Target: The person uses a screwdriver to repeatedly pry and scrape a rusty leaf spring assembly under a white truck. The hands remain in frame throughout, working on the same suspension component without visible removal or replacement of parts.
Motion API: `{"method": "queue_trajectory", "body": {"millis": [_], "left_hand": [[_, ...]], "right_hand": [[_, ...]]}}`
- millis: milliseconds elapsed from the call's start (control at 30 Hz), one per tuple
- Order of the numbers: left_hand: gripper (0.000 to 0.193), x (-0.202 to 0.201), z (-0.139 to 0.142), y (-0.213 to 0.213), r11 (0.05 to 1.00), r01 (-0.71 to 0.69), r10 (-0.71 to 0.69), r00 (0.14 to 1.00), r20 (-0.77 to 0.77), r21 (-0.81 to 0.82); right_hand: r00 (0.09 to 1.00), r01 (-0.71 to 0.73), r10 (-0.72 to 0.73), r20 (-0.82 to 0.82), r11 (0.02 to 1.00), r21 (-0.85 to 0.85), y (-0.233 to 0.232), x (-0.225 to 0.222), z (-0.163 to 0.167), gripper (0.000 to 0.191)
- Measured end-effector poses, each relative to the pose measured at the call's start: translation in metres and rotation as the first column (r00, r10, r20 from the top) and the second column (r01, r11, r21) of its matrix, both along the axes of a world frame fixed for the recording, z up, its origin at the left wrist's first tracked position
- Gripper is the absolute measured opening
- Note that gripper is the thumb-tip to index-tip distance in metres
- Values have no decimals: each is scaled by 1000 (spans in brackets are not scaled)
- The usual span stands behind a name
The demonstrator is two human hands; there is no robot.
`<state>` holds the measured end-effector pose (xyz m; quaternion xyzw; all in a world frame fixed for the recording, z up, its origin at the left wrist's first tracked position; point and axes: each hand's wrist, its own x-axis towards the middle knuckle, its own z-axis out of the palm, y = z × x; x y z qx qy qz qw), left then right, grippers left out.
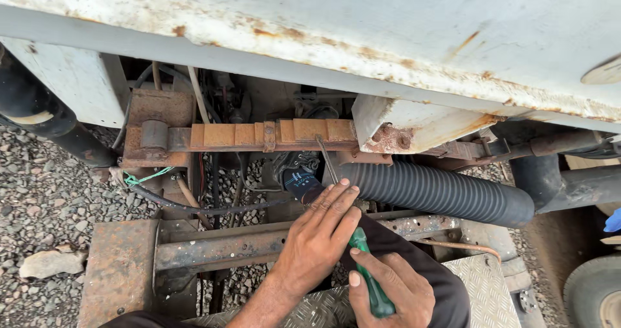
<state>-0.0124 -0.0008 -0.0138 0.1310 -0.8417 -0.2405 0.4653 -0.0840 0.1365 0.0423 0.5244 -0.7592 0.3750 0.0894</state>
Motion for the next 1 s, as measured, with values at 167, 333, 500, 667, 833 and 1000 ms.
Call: {"method": "queue_trajectory", "body": {"millis": [167,333,500,667,833,1000], "left_hand": [[25,0,-2,3,999,42,-40,998,-49,29],[24,1,0,6,998,48,-45,998,-47,47],[26,1,0,1,993,81,-77,996,-46,82],[29,0,-2,1,986,97,-94,995,-28,133],[28,-2,-2,6,984,99,-95,995,-34,152],[37,-2,-1,2,980,121,-116,992,-40,159]], "right_hand": [[997,-54,54,-50,998,16,2,0,3,27],[992,-94,90,-90,994,-47,-3,2,5,21],[981,-157,155,-115,988,-9,-14,2,15,21],[985,-138,138,-101,990,4,-19,7,20,17],[984,-156,150,-92,986,-57,-19,8,18,12],[997,-78,78,5,995,-56,-23,7,12,12]]}}
